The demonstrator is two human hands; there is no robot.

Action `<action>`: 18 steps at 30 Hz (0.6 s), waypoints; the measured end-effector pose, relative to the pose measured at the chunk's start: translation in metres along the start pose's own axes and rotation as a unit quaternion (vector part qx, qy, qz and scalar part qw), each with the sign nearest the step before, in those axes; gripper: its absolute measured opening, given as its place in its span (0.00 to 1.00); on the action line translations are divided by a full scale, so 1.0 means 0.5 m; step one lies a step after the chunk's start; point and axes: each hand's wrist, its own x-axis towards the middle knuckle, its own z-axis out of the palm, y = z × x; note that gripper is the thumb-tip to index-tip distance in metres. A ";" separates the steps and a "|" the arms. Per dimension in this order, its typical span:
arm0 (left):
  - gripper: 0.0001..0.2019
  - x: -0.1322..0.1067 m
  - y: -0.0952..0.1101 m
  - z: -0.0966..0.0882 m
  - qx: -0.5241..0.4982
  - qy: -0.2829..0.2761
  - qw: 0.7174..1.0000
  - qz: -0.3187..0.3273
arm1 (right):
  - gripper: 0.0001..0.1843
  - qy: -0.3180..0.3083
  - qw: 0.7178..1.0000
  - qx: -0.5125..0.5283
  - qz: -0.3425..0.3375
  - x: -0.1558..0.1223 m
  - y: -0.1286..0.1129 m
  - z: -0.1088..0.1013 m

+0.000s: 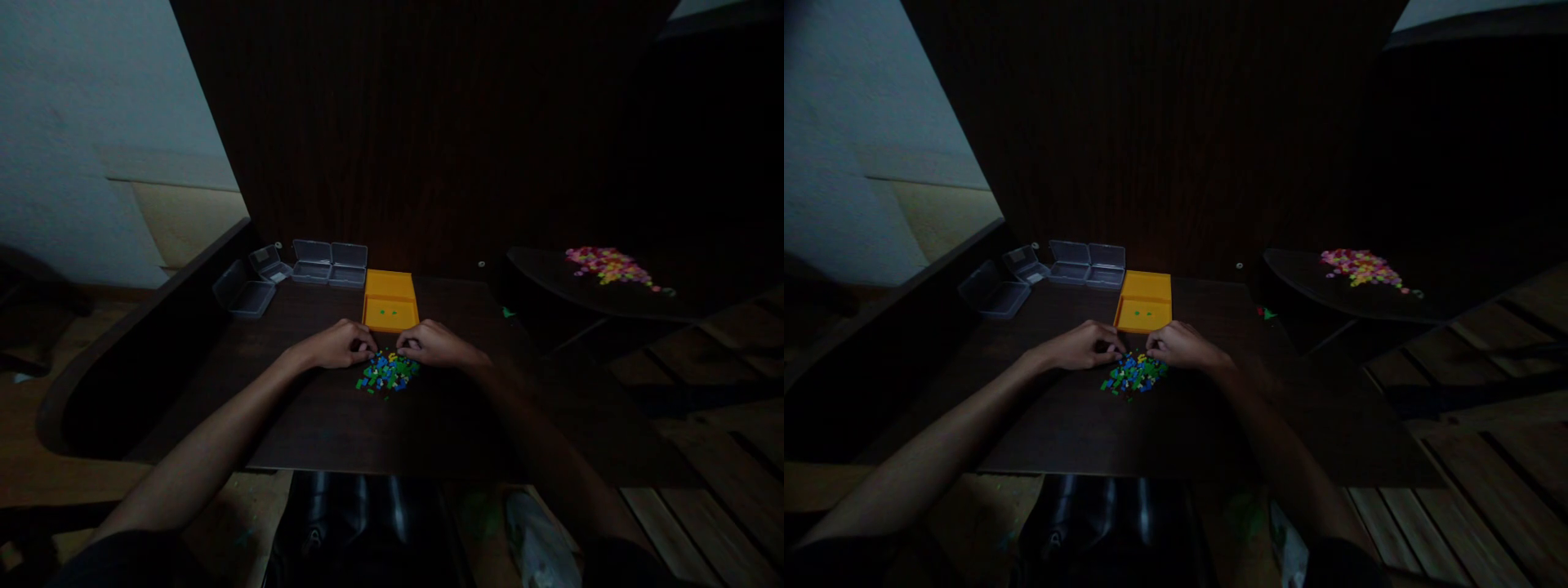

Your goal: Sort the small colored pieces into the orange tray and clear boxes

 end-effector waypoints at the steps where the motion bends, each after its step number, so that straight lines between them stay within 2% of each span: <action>1: 0.08 0.001 0.000 0.005 0.000 -0.003 1.000 -0.007 | 0.09 0.004 1.000 -0.002 0.002 -0.001 -0.001 0.000; 6: 0.07 0.007 -0.004 0.016 0.009 -0.001 1.000 -0.020 | 0.09 0.007 1.000 -0.008 0.008 -0.005 -0.003 0.001; 18: 0.06 0.006 0.000 0.016 0.017 -0.011 0.999 -0.046 | 0.09 0.022 0.998 -0.036 0.042 -0.004 -0.007 0.004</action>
